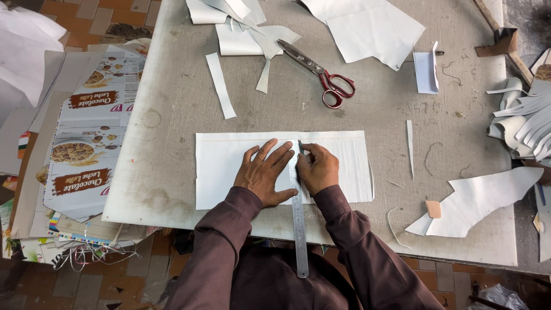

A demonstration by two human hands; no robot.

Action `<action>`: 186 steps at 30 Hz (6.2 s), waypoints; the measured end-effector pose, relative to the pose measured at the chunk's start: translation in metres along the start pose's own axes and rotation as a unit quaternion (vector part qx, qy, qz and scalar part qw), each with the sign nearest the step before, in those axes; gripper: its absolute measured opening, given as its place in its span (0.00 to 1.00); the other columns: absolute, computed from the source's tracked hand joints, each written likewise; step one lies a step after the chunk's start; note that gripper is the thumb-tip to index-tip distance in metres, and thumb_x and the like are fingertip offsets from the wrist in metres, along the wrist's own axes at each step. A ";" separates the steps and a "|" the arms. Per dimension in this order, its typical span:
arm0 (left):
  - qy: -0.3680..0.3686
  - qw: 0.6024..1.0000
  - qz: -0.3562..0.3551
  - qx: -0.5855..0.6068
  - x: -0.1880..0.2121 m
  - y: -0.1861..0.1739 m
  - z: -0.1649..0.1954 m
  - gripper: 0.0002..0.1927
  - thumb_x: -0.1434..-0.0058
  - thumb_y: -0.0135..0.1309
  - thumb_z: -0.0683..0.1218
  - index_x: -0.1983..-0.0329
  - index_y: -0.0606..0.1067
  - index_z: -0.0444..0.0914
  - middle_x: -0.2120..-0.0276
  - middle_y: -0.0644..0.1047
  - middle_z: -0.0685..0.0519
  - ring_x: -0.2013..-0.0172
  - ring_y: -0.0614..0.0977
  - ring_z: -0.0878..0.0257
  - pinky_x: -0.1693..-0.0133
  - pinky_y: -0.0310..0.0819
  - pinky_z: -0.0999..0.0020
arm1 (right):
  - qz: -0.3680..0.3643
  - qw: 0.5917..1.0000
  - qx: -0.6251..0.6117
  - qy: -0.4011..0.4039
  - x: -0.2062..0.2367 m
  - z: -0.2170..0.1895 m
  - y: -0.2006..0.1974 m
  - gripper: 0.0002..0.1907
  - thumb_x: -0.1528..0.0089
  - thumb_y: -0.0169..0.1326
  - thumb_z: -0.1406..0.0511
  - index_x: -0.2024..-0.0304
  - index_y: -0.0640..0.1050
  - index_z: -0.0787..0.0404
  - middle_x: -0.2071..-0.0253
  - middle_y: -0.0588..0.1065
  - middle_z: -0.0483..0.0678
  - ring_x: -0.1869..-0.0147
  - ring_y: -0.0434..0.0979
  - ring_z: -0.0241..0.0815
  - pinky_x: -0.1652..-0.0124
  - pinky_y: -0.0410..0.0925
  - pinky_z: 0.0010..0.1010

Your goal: The person uses a metal ruler and a scoring tool to make parallel score lines on a stack of white paper sheets. They repeatedly reposition the ruler and press the scoring tool along its edge to create evenly spaced indentations. A second person briefly interacts by handing over a small metal object.

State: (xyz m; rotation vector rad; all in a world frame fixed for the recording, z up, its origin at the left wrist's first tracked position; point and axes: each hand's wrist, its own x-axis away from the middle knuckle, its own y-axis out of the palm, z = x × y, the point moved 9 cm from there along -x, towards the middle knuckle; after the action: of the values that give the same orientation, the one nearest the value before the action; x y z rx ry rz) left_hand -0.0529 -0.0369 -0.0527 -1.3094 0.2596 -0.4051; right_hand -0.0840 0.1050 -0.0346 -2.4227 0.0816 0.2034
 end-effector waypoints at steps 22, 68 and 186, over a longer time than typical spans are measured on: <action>-0.008 0.998 -0.054 -0.014 -0.002 -0.003 0.002 0.60 0.55 0.56 0.78 0.24 0.52 0.48 0.26 0.50 0.59 0.26 0.44 0.60 0.29 0.39 0.48 | -0.025 0.987 0.134 -0.082 0.016 -0.008 0.018 0.10 0.41 0.54 0.69 0.60 0.81 0.68 0.71 0.77 0.54 0.73 0.79 0.49 0.69 0.74 0.39; 0.038 0.998 0.041 0.003 0.003 0.003 0.000 0.61 0.59 0.61 0.78 0.29 0.61 0.39 0.27 0.57 0.51 0.28 0.54 0.54 0.30 0.46 0.48 | -0.201 0.906 -0.217 0.303 0.222 0.047 -0.007 0.10 0.41 0.62 0.69 0.58 0.84 0.68 0.75 0.81 0.44 0.74 0.76 0.27 0.74 0.71 0.20; 0.049 0.997 0.060 0.014 0.007 0.002 -0.004 0.61 0.60 0.64 0.73 0.29 0.61 0.35 0.29 0.58 0.47 0.28 0.54 0.52 0.31 0.48 0.48 | -0.222 0.873 -0.241 0.361 0.231 0.055 0.006 0.09 0.39 0.60 0.68 0.59 0.83 0.69 0.79 0.79 0.44 0.79 0.72 0.27 0.77 0.66 0.19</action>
State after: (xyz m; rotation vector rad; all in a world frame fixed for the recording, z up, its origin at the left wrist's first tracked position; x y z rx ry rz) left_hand -0.0477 -0.0431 -0.0552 -1.2414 0.4111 -0.3712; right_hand 0.1361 0.1350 -0.1183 -2.7877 -0.2195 -1.0102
